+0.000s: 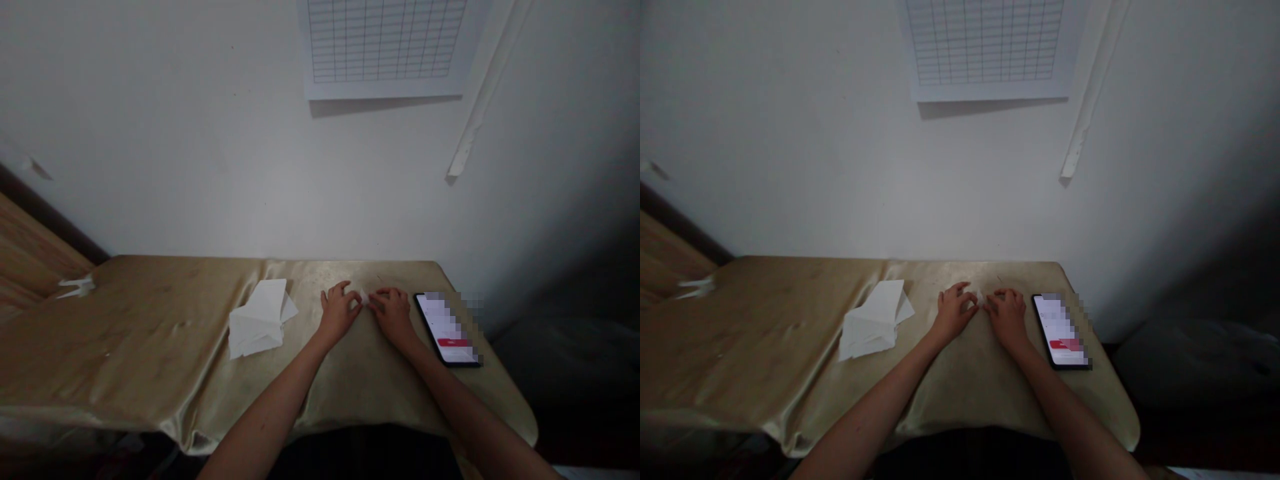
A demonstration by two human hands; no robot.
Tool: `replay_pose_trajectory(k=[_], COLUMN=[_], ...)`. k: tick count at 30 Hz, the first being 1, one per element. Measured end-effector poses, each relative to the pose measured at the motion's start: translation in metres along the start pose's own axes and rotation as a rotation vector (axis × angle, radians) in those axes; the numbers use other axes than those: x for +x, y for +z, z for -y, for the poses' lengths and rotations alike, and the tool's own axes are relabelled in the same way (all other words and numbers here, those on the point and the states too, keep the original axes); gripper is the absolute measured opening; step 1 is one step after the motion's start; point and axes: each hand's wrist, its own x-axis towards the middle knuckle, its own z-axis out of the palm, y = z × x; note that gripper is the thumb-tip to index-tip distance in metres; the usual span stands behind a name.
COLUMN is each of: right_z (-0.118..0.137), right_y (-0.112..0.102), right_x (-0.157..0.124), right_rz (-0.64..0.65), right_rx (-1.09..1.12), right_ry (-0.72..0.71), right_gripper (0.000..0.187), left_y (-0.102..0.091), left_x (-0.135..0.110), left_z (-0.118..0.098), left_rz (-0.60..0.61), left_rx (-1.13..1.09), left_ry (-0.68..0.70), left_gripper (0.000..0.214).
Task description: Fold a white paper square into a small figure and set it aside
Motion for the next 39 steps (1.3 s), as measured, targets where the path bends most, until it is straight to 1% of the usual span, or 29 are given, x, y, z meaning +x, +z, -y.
replay_pose_trajectory(k=[5,9,15,20,23,32,39], right_z=[-0.0006,-0.0003,0.0017,0.0029,0.0023,0.0008,0.0012], right_y=[-0.0037,-0.007,-0.0079,-0.0062,-0.0065,-0.0094,-0.0083], right_x=[0.0018,0.0036,0.0033,0.0028,0.0033,0.0041,0.0042], right_rz=[0.019,0.043,0.01,-0.009,-0.013,0.036,0.033], right_rx=[0.086,0.141,0.223,0.249,0.249,0.251,0.219], right_ry=[-0.05,-0.087,-0.084,-0.068,-0.051,-0.047,-0.041], right_gripper=[0.027,0.021,0.015,0.013,0.015,0.015,0.013], left_y=[-0.0019,-0.002,-0.0016,-0.0029,-0.0031,-0.0037,-0.0029], left_x=[0.0016,0.0026,0.0034,0.004,0.0041,0.0018,0.0012], left_z=[0.0015,0.0018,0.0003,-0.0004,-0.0004,-0.0041,-0.0037], left_rz=[-0.022,-0.015,-0.05,-0.083,-0.078,-0.02,-0.002], left_rx=[-0.051,-0.059,-0.122,-0.17,-0.153,-0.126,-0.115], left_ry=[-0.019,-0.027,-0.066,-0.031,-0.031,-0.026,-0.008], left_gripper=[0.012,0.012,0.007,0.007,0.006,0.012,0.013])
